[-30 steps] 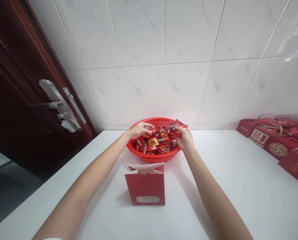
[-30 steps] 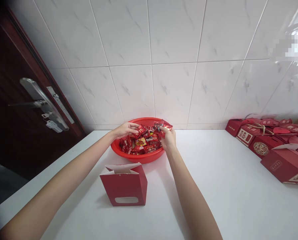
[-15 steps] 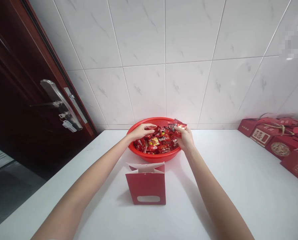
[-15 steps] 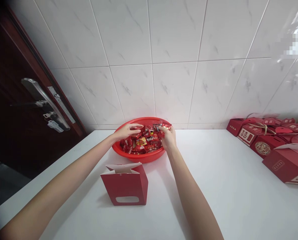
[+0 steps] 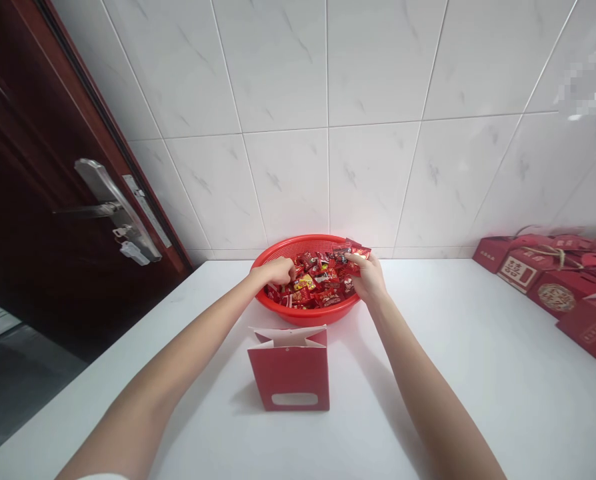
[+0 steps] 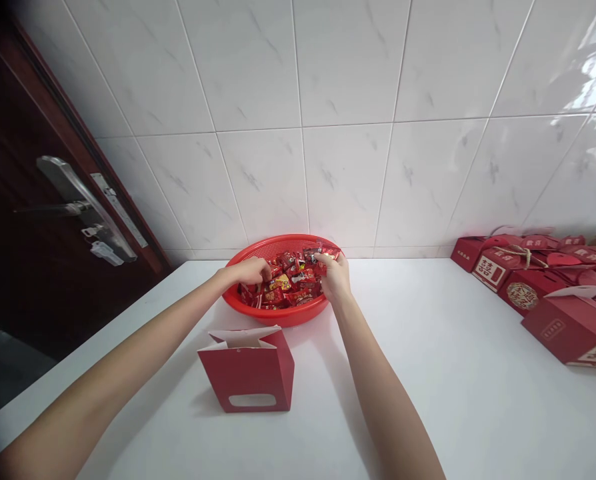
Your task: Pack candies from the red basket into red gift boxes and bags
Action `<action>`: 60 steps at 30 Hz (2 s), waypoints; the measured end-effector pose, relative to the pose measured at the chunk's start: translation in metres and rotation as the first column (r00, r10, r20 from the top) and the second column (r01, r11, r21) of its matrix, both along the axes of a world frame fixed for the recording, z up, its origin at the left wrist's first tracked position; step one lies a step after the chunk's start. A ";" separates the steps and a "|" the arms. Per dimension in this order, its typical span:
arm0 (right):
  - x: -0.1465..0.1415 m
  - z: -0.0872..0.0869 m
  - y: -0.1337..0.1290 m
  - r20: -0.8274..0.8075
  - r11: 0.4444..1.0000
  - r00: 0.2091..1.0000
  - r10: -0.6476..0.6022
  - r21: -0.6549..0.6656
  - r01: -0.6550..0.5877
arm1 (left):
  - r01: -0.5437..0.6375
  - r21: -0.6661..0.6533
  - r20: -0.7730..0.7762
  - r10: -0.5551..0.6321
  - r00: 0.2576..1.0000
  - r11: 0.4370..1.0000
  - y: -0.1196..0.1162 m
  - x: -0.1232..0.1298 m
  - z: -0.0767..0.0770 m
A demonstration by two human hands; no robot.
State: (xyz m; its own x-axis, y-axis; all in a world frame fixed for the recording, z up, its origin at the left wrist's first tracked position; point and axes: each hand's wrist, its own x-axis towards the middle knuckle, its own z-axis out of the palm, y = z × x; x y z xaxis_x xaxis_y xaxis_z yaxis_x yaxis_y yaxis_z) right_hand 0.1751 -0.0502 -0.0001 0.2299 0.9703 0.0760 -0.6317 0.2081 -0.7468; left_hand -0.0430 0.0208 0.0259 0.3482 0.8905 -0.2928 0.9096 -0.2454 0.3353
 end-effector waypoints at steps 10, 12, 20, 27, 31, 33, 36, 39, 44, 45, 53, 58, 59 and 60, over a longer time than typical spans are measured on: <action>-0.002 0.003 -0.002 -0.006 1.000 1.000 -0.006 -0.007 0.006 | 0.162 0.011 -0.094 -0.161 0.983 0.987 -0.016 0.002 0.012; -0.002 0.002 -0.001 -0.001 1.000 1.000 0.000 0.003 0.000 | 0.206 -0.001 -0.075 -0.205 0.976 0.979 -0.021 0.002 0.012; 0.000 -0.001 0.000 0.019 1.000 1.000 0.007 0.020 -0.007 | 0.218 0.065 0.001 -0.219 0.976 0.974 -0.025 0.011 -0.002; -0.001 0.000 -0.001 0.031 0.999 0.999 0.018 0.031 -0.019 | 0.168 0.138 0.308 -0.203 0.930 0.976 -0.032 0.009 0.001; -0.001 0.001 -0.002 0.045 0.999 0.999 0.031 0.032 -0.032 | 0.077 0.143 0.557 -0.144 0.818 0.987 -0.037 0.010 0.002; -0.001 0.001 -0.003 0.053 0.999 0.998 0.039 0.026 -0.040 | 0.040 0.116 0.655 -0.107 0.748 0.992 -0.040 0.011 0.003; 0.000 0.002 -0.004 0.069 0.998 0.996 0.062 0.021 -0.064 | -0.020 0.068 0.747 -0.038 0.663 0.997 -0.047 0.011 0.005; -0.002 0.008 -0.010 0.104 0.991 0.986 0.128 0.023 -0.131 | -0.066 0.007 0.830 0.030 0.556 0.998 -0.058 0.012 0.009; -0.013 0.028 -0.031 0.186 0.961 0.946 0.266 0.026 -0.275 | -0.117 -0.039 0.944 0.075 0.321 0.992 -0.085 0.012 0.023; -0.015 0.032 -0.035 0.199 0.956 0.940 0.276 0.041 -0.290 | -0.132 -0.023 0.952 0.062 0.300 0.991 -0.091 0.011 0.026; -0.023 0.053 -0.066 0.403 0.908 0.870 0.284 0.179 -0.379 | -0.241 0.135 0.963 -0.069 0.261 0.961 -0.135 0.003 0.034; -0.020 0.065 -0.082 0.509 0.899 0.828 0.235 0.210 -0.384 | -0.180 0.157 0.958 -0.105 0.267 0.971 -0.156 -0.008 0.037; -0.019 0.067 -0.085 0.524 0.900 0.821 0.227 0.210 -0.383 | -0.176 0.166 0.955 -0.114 0.274 0.970 -0.159 -0.012 0.039; -0.017 0.069 -0.087 0.535 0.900 0.815 0.223 0.208 -0.383 | -0.177 0.184 0.948 -0.126 0.294 0.967 -0.162 -0.017 0.041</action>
